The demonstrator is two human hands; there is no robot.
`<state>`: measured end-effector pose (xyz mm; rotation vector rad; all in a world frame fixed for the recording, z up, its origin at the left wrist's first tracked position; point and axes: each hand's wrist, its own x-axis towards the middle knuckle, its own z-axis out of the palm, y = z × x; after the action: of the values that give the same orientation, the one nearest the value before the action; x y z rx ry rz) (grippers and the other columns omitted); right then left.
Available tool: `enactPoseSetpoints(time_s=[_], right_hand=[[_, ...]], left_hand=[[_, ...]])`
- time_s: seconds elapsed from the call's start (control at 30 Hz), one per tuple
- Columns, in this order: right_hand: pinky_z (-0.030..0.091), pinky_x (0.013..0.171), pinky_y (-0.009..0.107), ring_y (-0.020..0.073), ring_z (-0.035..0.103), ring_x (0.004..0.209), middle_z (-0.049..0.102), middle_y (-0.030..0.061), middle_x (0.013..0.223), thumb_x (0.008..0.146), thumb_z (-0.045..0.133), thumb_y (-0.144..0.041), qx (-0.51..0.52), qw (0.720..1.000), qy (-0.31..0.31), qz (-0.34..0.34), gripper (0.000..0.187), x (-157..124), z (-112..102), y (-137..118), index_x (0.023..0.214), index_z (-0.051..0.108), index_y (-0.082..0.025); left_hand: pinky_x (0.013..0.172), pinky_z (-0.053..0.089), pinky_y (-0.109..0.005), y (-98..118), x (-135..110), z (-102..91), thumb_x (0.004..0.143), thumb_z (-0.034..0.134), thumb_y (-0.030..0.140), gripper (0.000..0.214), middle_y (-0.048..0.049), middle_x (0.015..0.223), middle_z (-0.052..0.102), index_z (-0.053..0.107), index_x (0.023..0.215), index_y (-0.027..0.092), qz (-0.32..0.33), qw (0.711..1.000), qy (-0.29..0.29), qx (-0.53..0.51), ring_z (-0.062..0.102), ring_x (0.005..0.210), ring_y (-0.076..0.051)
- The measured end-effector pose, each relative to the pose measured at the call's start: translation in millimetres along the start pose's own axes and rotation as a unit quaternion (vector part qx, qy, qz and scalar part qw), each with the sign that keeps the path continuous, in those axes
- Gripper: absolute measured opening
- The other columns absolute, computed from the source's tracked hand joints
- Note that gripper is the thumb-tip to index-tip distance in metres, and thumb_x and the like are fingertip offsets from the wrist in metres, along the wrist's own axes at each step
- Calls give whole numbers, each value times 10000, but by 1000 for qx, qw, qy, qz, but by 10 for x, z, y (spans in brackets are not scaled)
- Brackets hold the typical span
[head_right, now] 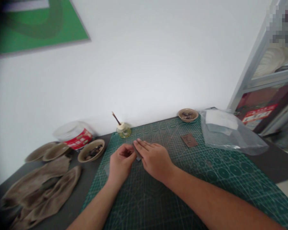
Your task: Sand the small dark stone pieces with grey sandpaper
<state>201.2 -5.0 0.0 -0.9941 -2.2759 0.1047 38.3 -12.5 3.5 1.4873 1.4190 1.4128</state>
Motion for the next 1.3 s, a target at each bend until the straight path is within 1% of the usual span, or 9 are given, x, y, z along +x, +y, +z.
enactPoseSetpoints(time_s=[0.17, 0.27, 0.4, 0.53, 0.67, 0.73, 0.87, 1.03, 1.3], right_hand=[[427, 1011, 388, 208, 507, 1265, 467, 95, 1437, 834, 449, -104, -4, 1000, -2, 7, 644, -5, 1, 1, 1464, 345, -186], [422, 1011, 383, 204, 502, 1269, 448, 85, 1452, 846, 444, -114, -4, 1000, -8, 7, 639, -8, 1, 10, 1471, 330, -190], [432, 991, 382, 204, 519, 1249, 490, 84, 1421, 872, 428, -128, -5, 1000, -7, 19, 589, -14, 11, 8, 1455, 362, -180], [440, 978, 373, 199, 534, 1232, 454, 84, 1447, 864, 431, -117, 1, 1000, -8, 24, 601, -20, 28, 2, 1457, 358, -183], [459, 960, 380, 217, 576, 1183, 527, 72, 1388, 870, 448, -128, -11, 998, -28, 59, 547, -12, 27, 84, 1411, 439, -204], [465, 964, 377, 218, 580, 1180, 530, 61, 1386, 877, 451, -134, -14, 996, -22, 81, 534, -4, 21, 133, 1404, 449, -212], [458, 999, 368, 206, 583, 1181, 531, 31, 1387, 897, 438, -147, -6, 993, 3, 118, 505, 9, 19, 184, 1395, 461, -228], [480, 984, 371, 210, 601, 1159, 566, 11, 1351, 900, 443, -154, 2, 990, 8, 143, 492, 11, 33, 205, 1381, 481, -249], [500, 963, 359, 208, 629, 1119, 617, 17, 1291, 909, 453, -173, 25, 988, 34, 148, 453, 0, 29, 221, 1350, 520, -252]], left_hand=[[590, 477, -210, 23, -16, -1, 715, 709, 248, 133, 4, 705, 680, 645, 794, 161, -1, 1000, 6, -6, 611, 623, -120], [589, 475, -205, 19, -9, 3, 709, 712, 231, 110, 6, 692, 678, 640, 754, 160, 2, 1000, 0, 8, 613, 622, -119], [597, 484, -211, 5, 10, 12, 723, 712, 260, 148, -5, 730, 694, 655, 812, 156, -12, 1000, -9, -9, 621, 632, -120], [588, 482, -205, -11, 17, 7, 716, 723, 246, 142, -4, 709, 687, 654, 794, 151, -8, 1000, -1, 6, 622, 624, -116], [648, 522, -238, -31, 28, -15, 726, 736, 268, 209, -22, 770, 708, 633, 873, 159, 0, 998, 3, -57, 665, 689, -142], [686, 536, -252, -32, 36, -26, 735, 733, 259, 240, -33, 831, 719, 623, 929, 169, 18, 996, 7, -84, 679, 726, -147], [755, 540, -275, -27, 38, -43, 791, 682, 249, 298, -46, 908, 718, 638, 1078, 183, 56, 996, -9, -74, 683, 775, -149], [730, 530, -269, -59, 34, -32, 805, 669, 240, 222, -35, 891, 708, 656, 1021, 190, 63, 996, -23, -62, 673, 760, -147], [695, 524, -257, -110, 48, -5, 743, 740, 208, 214, 11, 741, 684, 584, 889, 188, 37, 992, -17, -117, 666, 706, -136]])
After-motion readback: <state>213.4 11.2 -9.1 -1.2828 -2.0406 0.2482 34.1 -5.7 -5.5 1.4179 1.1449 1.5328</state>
